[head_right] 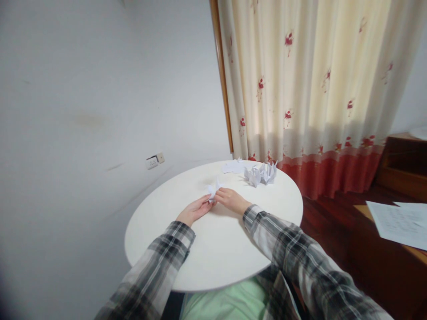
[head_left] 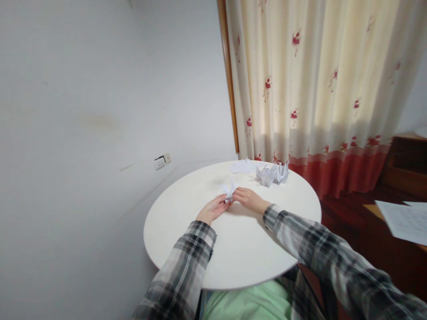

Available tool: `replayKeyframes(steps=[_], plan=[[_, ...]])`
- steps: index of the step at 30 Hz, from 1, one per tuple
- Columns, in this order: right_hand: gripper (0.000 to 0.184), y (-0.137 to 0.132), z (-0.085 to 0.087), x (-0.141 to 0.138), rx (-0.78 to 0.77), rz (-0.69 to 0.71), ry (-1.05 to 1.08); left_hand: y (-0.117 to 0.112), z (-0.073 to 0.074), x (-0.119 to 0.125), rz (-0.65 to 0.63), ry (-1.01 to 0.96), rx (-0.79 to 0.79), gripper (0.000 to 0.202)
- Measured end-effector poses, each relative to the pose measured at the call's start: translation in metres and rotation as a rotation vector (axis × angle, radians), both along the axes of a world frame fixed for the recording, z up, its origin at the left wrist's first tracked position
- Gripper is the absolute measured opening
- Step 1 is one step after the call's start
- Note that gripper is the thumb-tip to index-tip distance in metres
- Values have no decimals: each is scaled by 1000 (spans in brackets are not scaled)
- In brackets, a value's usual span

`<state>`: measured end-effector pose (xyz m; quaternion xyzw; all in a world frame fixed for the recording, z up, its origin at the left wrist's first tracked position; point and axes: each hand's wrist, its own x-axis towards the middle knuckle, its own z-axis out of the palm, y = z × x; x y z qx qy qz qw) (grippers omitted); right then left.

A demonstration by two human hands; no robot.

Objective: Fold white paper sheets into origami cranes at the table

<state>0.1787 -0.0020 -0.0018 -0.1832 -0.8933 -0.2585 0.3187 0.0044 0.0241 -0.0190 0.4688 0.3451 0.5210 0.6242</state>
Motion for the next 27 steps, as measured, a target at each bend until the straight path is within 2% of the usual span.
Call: replayKeyframes(steps=[4, 7, 11, 18, 22, 27], plan=[[21, 2, -2, 1, -52, -1, 105, -5, 5, 0, -65, -46, -102, 7], [20, 5, -5, 0, -144, -24, 301, -8, 8, 0, -84, -104, -119, 8], [13, 5, -5, -1, -304, -26, 508, -9, 8, -2, -85, -82, -89, 8], [13, 1, -3, -1, -490, -79, 682, -10, 8, -2, -67, -91, -97, 9], [16, 5, -3, 1, -536, -123, 778, -9, 7, -1, -38, -104, -107, 10], [23, 14, -9, 1, -615, -99, 782, -11, 9, -2, -68, -93, -88, 15]])
